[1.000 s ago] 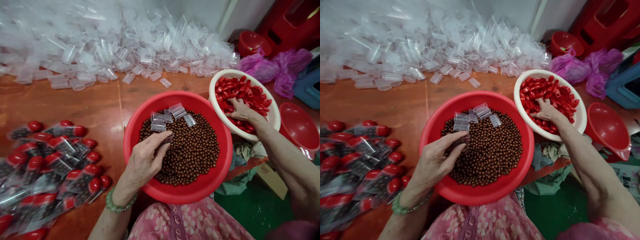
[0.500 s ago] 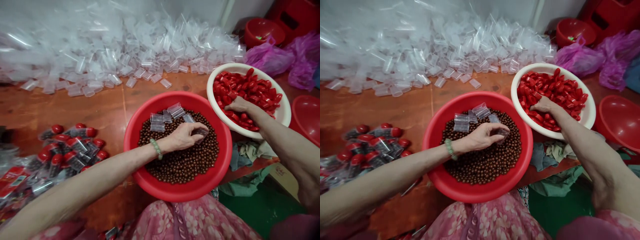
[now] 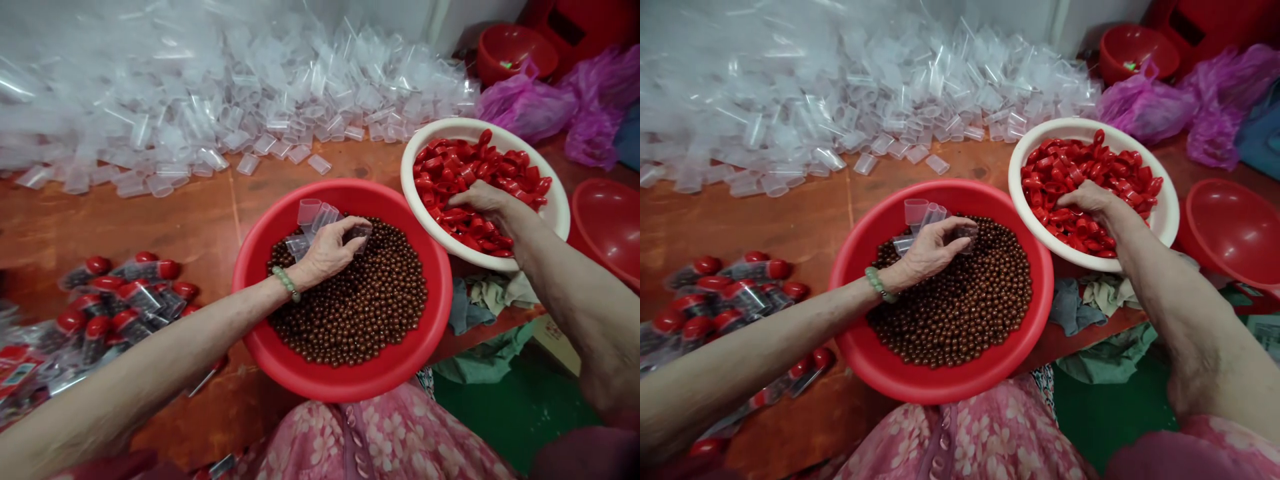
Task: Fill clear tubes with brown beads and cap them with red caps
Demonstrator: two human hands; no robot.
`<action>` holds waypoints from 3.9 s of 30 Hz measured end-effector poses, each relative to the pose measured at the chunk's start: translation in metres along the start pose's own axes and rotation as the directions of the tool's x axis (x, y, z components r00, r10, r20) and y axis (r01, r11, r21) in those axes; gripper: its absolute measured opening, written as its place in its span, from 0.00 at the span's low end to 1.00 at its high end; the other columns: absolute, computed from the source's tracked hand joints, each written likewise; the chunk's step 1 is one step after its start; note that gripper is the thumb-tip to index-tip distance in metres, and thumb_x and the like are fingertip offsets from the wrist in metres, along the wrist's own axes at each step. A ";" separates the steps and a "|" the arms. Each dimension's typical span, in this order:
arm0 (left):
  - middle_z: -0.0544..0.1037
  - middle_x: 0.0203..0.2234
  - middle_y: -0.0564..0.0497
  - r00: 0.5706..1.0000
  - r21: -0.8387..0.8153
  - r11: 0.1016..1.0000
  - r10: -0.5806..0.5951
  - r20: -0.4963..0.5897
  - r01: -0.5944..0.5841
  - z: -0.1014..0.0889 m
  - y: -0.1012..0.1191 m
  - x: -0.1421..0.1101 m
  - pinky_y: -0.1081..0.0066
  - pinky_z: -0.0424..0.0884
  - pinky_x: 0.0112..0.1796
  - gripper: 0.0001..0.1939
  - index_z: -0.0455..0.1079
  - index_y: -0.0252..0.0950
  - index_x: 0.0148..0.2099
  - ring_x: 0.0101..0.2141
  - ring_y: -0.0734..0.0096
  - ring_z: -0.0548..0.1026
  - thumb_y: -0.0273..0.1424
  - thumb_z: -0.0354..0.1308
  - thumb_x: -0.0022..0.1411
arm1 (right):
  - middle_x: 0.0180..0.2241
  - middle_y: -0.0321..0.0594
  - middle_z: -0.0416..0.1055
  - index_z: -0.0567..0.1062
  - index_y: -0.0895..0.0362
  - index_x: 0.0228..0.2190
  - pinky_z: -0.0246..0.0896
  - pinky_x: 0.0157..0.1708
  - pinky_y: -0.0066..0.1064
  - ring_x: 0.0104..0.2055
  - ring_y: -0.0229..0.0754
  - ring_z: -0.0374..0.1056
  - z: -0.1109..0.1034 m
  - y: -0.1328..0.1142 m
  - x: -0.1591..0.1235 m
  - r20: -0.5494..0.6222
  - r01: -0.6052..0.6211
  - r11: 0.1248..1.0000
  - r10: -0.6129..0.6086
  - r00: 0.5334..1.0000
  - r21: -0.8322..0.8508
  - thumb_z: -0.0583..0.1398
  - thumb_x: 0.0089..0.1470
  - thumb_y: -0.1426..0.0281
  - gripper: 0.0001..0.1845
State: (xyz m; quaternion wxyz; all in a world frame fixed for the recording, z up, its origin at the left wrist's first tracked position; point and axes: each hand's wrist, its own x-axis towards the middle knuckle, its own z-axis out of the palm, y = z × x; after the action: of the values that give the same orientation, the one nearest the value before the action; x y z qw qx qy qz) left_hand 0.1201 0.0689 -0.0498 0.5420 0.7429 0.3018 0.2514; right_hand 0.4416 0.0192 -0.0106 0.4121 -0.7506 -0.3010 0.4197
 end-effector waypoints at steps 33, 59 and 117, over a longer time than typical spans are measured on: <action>0.82 0.46 0.45 0.990 -0.250 0.967 -0.081 -0.116 0.050 -0.041 0.058 -0.101 0.67 0.80 0.43 0.16 0.76 0.35 0.53 0.41 0.65 0.81 0.29 0.60 0.63 | 0.37 0.34 0.77 0.76 0.52 0.41 0.70 0.46 0.39 0.41 0.46 0.74 0.111 -0.026 -0.101 0.524 0.170 0.978 -0.084 0.847 -0.118 0.72 0.38 0.66 0.25; 0.83 0.38 0.49 0.940 -0.319 0.947 -0.066 -0.335 -0.047 -0.054 0.050 -0.136 0.74 0.74 0.42 0.10 0.76 0.34 0.44 0.37 0.72 0.80 0.30 0.67 0.60 | 0.35 0.44 0.76 0.78 0.57 0.36 0.68 0.46 0.41 0.39 0.47 0.72 0.142 -0.034 -0.134 0.619 0.835 0.185 -0.592 0.515 -0.518 0.57 0.64 0.69 0.09; 0.84 0.40 0.46 0.973 -0.645 0.764 -0.135 -0.186 -0.017 -0.035 0.039 -0.136 0.65 0.75 0.50 0.18 0.74 0.37 0.53 0.44 0.65 0.82 0.33 0.67 0.61 | 0.20 0.35 0.78 0.75 0.56 0.26 0.72 0.21 0.23 0.21 0.37 0.76 0.171 -0.031 -0.155 0.326 0.160 0.936 -0.265 0.907 0.313 0.75 0.41 0.58 0.19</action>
State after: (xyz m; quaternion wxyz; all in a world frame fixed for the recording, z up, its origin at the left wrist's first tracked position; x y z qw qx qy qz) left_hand 0.0085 -0.0152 -0.0086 0.7340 0.4699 0.2790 0.4032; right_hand 0.2157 -0.0271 0.0226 0.4944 -0.5566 -0.3904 0.5415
